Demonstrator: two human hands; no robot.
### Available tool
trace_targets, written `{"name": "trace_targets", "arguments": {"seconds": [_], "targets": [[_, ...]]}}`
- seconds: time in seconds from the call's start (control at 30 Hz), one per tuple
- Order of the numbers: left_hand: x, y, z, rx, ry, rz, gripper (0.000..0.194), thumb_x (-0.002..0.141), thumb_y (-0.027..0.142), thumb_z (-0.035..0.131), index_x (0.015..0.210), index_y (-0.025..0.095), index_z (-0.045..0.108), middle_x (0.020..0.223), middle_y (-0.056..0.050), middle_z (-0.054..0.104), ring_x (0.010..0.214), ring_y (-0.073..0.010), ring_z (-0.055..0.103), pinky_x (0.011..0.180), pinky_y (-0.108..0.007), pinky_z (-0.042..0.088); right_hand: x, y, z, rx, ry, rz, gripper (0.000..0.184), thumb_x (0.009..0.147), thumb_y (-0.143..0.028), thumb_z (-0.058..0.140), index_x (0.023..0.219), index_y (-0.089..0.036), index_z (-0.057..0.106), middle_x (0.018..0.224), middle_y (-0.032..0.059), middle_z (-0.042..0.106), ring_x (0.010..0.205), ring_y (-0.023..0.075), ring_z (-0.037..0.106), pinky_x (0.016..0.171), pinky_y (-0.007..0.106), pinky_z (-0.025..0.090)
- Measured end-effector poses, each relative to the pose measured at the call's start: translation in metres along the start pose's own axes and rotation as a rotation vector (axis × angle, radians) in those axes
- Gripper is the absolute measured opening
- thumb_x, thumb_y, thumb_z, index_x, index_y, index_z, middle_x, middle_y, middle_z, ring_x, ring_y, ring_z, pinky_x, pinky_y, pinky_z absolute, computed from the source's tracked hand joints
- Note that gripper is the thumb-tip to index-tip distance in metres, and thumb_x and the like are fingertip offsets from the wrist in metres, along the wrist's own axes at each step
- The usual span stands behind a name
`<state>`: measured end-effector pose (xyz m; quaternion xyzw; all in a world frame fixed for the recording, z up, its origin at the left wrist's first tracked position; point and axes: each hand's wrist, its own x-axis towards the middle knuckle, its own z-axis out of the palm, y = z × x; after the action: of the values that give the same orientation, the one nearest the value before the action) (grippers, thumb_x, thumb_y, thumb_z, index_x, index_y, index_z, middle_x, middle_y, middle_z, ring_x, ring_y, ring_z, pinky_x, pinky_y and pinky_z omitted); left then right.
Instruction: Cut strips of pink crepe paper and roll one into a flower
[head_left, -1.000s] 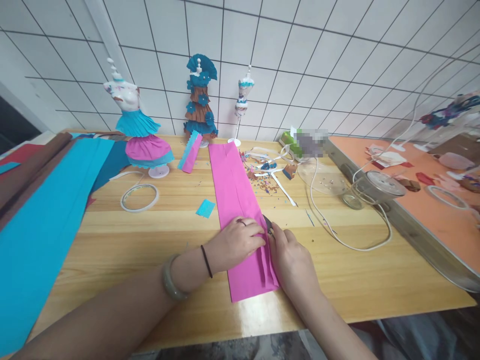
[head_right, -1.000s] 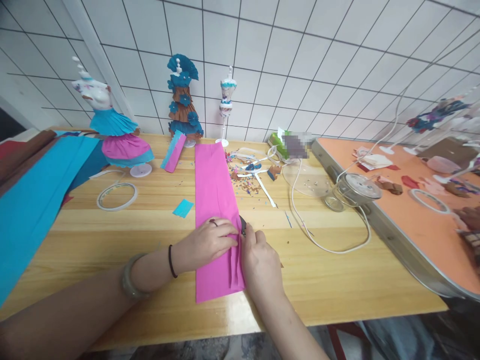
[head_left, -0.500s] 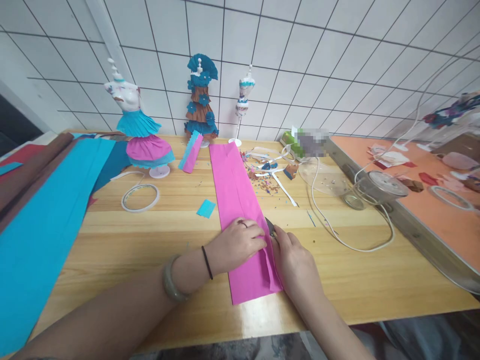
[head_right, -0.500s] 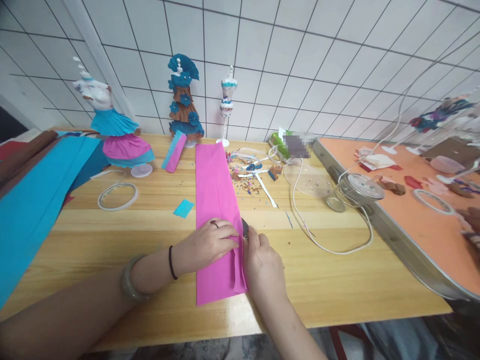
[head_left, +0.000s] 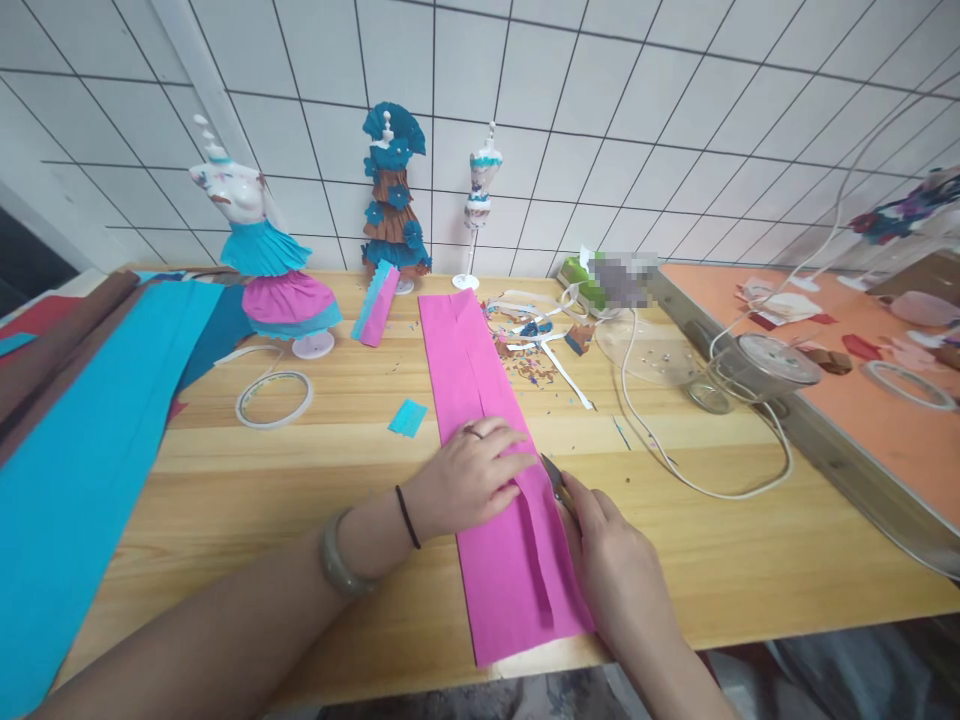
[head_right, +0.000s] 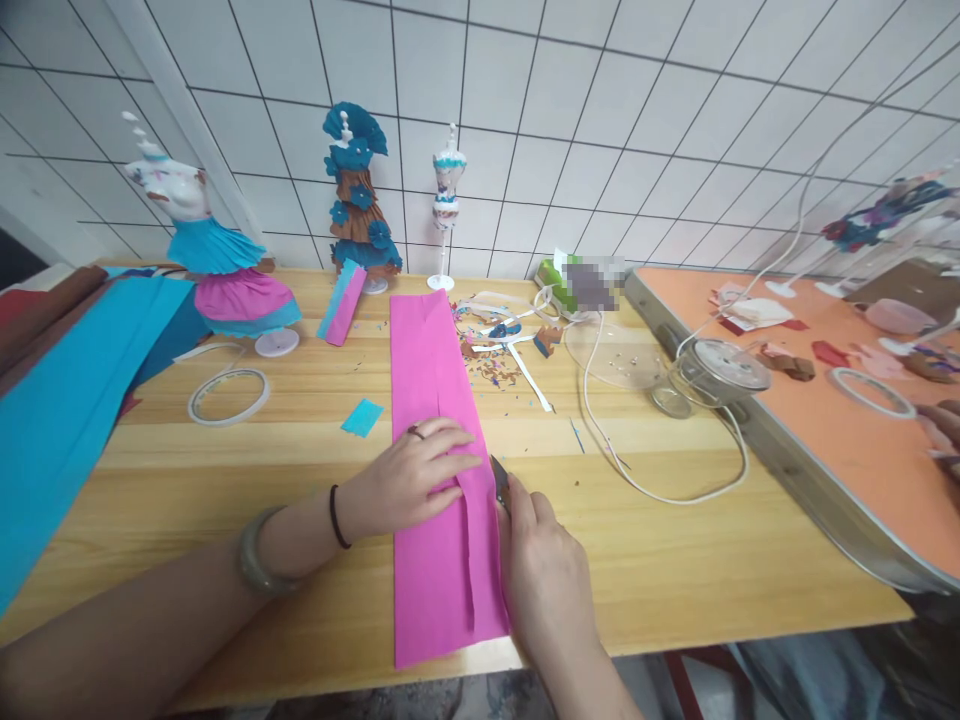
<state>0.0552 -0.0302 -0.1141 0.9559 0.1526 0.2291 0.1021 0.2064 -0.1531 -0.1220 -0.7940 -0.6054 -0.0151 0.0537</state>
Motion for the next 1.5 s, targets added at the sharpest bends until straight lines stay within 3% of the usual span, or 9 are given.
{"name": "trace_targets", "arguments": {"seconds": [0.33, 0.63, 1.5], "targets": [[0.002, -0.012, 0.005, -0.019, -0.044, -0.061, 0.020, 0.087, 0.018, 0.046, 0.090, 0.021, 0.066, 0.106, -0.003, 0.061, 0.102, -0.0198, 0.047, 0.088, -0.035, 0.040, 0.002, -0.002, -0.002, -0.075, 0.015, -0.021, 0.032, 0.090, -0.022, 0.037, 0.118, -0.015, 0.052, 0.087, 0.0073, 0.065, 0.055, 0.0191, 0.063, 0.045, 0.029, 0.043], [0.000, -0.014, 0.008, -0.004, -0.075, -0.051, 0.021, 0.089, 0.020, 0.044, 0.092, 0.022, 0.065, 0.109, -0.002, 0.061, 0.104, -0.0197, 0.045, 0.091, -0.037, 0.037, 0.009, -0.003, 0.000, -0.081, -0.006, -0.060, 0.046, 0.080, -0.004, 0.042, 0.125, -0.013, 0.045, 0.086, 0.0066, 0.062, 0.054, 0.0173, 0.062, 0.048, 0.027, 0.046], [0.000, -0.012, 0.007, 0.010, -0.090, -0.047, 0.022, 0.089, 0.018, 0.045, 0.095, 0.022, 0.065, 0.111, -0.004, 0.060, 0.107, -0.0197, 0.044, 0.091, -0.038, 0.038, 0.008, -0.001, -0.003, -0.029, -0.028, -0.069, 0.052, 0.076, 0.003, 0.036, 0.125, -0.013, 0.044, 0.088, 0.0078, 0.061, 0.061, 0.0167, 0.063, 0.055, 0.026, 0.048]]}}
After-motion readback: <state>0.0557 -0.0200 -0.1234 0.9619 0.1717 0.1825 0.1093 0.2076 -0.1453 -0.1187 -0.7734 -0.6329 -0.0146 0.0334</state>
